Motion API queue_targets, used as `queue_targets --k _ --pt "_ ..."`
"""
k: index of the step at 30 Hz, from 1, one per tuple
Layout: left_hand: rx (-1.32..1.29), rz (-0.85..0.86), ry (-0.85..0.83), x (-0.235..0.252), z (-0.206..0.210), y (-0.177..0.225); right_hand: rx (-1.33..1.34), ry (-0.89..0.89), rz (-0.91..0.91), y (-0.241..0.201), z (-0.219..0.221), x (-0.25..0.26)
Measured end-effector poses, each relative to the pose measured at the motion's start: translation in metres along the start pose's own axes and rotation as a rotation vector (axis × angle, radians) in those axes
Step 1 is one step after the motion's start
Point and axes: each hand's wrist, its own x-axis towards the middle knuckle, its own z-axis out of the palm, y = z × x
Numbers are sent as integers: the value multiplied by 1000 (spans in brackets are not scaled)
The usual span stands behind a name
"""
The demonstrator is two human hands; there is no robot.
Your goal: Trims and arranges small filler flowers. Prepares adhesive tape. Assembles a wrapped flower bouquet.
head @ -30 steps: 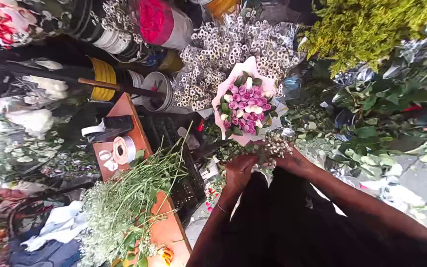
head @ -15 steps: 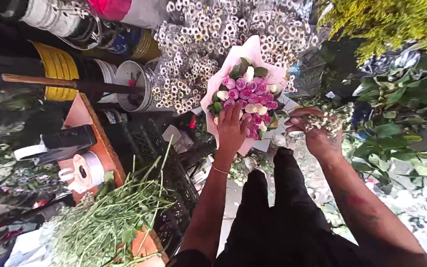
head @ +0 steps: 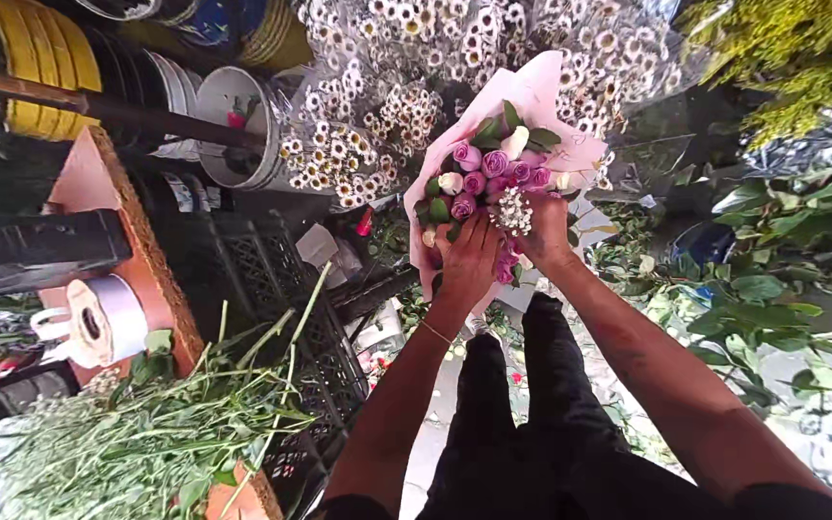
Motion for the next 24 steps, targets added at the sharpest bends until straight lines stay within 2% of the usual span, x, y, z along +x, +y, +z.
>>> queue_targets --k 4,8,11,13,15,17,20,24 --pt "19 22 41 -4 3 -2 -203 -85 28 -5 10 12" --pt "10 42 26 -6 3 -4 -508 -455 257 -29 10 27" --pt "-4 62 9 -6 1 -4 -476 -588 353 -41 -1 26" --pt "-13 60 -12 -5 0 -6 -430 -523 322 -44 -8 17" --pt "-23 53 -23 -5 0 -6 -375 -325 210 -38 -9 7" --pt "-40 49 -21 -6 1 -5 -299 -203 92 -27 -5 7" --pt "-37 43 -11 -8 3 -6 -266 -142 -11 -4 4 10" --pt "-20 51 -7 -10 3 -6 -374 -25 -64 14 13 3"
